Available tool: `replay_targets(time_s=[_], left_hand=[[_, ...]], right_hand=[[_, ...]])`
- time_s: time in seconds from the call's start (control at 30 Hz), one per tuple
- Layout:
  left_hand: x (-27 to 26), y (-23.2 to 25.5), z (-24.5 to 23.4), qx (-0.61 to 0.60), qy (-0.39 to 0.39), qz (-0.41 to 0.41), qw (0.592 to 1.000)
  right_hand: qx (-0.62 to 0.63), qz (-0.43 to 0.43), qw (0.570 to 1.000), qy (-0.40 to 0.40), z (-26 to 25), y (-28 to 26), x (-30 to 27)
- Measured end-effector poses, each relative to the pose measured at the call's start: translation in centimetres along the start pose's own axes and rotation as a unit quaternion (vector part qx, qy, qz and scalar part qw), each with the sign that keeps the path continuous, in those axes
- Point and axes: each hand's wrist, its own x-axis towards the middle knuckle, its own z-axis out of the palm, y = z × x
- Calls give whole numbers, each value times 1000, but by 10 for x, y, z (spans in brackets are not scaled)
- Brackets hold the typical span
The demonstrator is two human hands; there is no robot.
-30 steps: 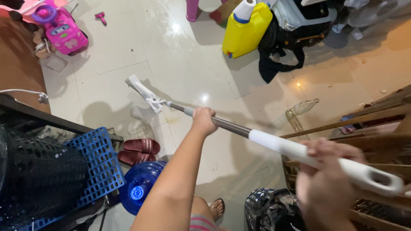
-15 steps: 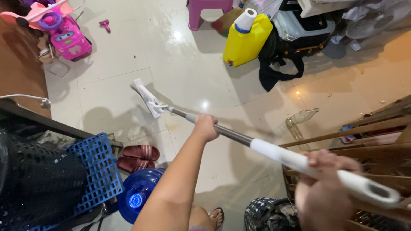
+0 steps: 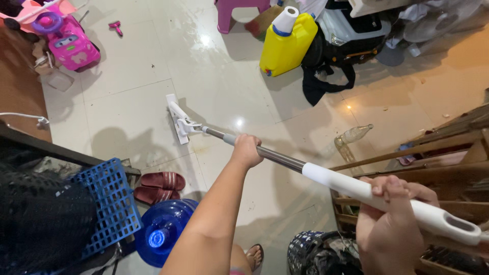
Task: The person mops a tiled floor in a cluttered room using a flat mop. They move around various items, including a child's toy and a water bottle, to clean the floor surface.
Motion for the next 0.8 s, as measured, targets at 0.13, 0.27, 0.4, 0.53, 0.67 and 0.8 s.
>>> replay_targets(time_s=[0.13, 0.27, 0.4, 0.53, 0.67, 0.8], left_hand=[[-13, 16, 5, -9, -28, -16, 999], [-8, 9, 10, 3, -27, -8, 1000], [2, -9, 16, 31, -9, -6, 999], [-4, 5, 27, -1, 19, -22, 1000], [-7, 14, 28, -44, 85, 0, 995], [8, -13, 9, -7, 46, -19, 999]], right_hand=[[-30, -19, 999, -9, 0, -25, -9], [-28, -14, 999, 16, 3, -9, -9], [1, -5, 1000, 5, -8, 17, 1], [-25, 15, 999, 34, -27, 0, 10], [-31, -12, 999, -13, -17, -14, 13], [-4, 15, 1000, -6, 14, 9, 14]])
